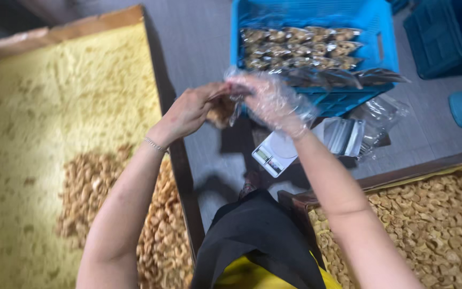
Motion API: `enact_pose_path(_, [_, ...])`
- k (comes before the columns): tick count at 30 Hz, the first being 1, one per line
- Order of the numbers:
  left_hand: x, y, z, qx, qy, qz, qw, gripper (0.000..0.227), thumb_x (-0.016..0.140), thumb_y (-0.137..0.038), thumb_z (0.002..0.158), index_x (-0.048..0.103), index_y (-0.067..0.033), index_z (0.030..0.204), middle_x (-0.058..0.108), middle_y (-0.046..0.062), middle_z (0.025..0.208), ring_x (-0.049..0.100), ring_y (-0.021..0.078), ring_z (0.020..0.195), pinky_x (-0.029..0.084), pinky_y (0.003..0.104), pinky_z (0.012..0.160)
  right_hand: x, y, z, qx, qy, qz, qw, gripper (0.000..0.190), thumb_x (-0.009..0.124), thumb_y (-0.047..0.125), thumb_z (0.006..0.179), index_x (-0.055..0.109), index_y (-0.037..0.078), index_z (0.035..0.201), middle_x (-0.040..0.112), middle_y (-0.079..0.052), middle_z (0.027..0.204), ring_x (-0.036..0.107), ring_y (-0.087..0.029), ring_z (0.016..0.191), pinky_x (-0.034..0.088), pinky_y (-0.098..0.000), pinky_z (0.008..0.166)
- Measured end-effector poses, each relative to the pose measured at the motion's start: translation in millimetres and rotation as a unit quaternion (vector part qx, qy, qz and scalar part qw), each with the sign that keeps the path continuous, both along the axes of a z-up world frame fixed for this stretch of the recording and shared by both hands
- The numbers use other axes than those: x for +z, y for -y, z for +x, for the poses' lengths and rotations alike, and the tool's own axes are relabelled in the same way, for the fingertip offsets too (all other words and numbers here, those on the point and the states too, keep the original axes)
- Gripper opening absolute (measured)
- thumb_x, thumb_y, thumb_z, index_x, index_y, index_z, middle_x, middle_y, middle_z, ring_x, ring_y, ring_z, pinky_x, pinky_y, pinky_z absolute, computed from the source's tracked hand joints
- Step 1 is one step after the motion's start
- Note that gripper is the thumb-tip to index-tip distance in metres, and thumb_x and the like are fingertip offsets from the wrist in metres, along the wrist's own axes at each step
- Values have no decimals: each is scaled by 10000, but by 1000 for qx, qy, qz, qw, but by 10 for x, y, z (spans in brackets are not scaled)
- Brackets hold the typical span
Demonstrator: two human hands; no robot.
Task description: The person scoops small snack pieces from a large pile on a yellow mat into clear plastic bags. They place each filled bag onto a digital scale, then transfer it to a blue crate. The process repeats with multiple bags throughout the clip.
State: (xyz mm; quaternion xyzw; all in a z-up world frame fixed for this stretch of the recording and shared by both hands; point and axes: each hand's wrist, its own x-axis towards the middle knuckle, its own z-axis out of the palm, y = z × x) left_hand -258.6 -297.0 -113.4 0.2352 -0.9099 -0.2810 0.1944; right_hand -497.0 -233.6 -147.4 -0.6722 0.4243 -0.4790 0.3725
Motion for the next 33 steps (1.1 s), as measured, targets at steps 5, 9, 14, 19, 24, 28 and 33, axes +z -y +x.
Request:
enact_pose_path(5, [93, 861, -1161, -55, -36, -108, 992, 507, 588, -41, 908, 532, 16, 1409, 604, 266, 1344, 593, 464, 1178, 458, 503, 938, 347, 585, -908, -175, -144, -137, 964, 476, 669, -101, 847, 681, 64, 1294, 727, -115, 1247, 722, -237, 1106, 574, -340, 984])
enact_pose_path(9, [-58, 1362, -1757, -20, -3, -97, 995, 495, 624, -53, 878, 564, -13, 1368, 619, 250, 1288, 611, 448, 1114, 477, 507, 944, 255, 1023, -1359, -220, -216, -172, 935, 300, 697, -62, 868, 696, 61, 1141, 744, -111, 1124, 687, -322, 1095, 546, -418, 966])
enact_pose_path(14, [-331, 1576, -1909, 17, -16, -21, 999, 419, 640, -41, 919, 635, -125, 1330, 688, 164, 1289, 676, 375, 1137, 545, 434, 1000, -107, 1290, -1476, -240, -182, -121, 946, 173, 719, -9, 882, 685, 81, 1025, 735, -110, 1066, 679, -324, 1036, 539, -436, 886])
enact_pose_path(19, [-353, 1832, -1893, 71, 68, 18, 995, 472, 617, -18, 906, 597, -114, 1368, 709, 154, 1238, 678, 356, 1147, 537, 431, 1024, -439, 1600, -1478, -246, -153, -103, 952, 185, 711, -16, 871, 675, 82, 1024, 735, -95, 1032, 693, -301, 1027, 550, -426, 899])
enact_pose_path(24, [-929, 1867, -1735, -2, 70, -96, 993, 492, 598, -11, 959, 525, -67, 1443, 597, 169, 1428, 604, 343, 1205, 416, 450, 1062, -1069, 1746, -1388, -228, -166, -115, 953, 289, 764, -1, 793, 671, 59, 1060, 690, -135, 1037, 661, -328, 967, 540, -433, 849])
enact_pose_path(28, [-1488, 1823, -1597, -10, 113, -84, 990, 622, 609, -11, 870, 496, -73, 1479, 531, 128, 1505, 528, 343, 1276, 374, 436, 1106, -1568, 1566, -1223, -192, -139, -34, 971, 249, 736, -3, 818, 676, 95, 1039, 690, -103, 1039, 691, -293, 972, 556, -408, 832])
enact_pose_path(33, [-1797, 1737, -1460, 35, 192, -12, 981, 682, 707, -170, 819, 492, -153, 1466, 480, 39, 1555, 486, 366, 1268, 394, 430, 1114, -1783, 1472, -1163, -132, -209, -22, 969, 283, 730, -5, 782, 663, 94, 1038, 693, -136, 1138, 652, -355, 1061, 531, -433, 886])
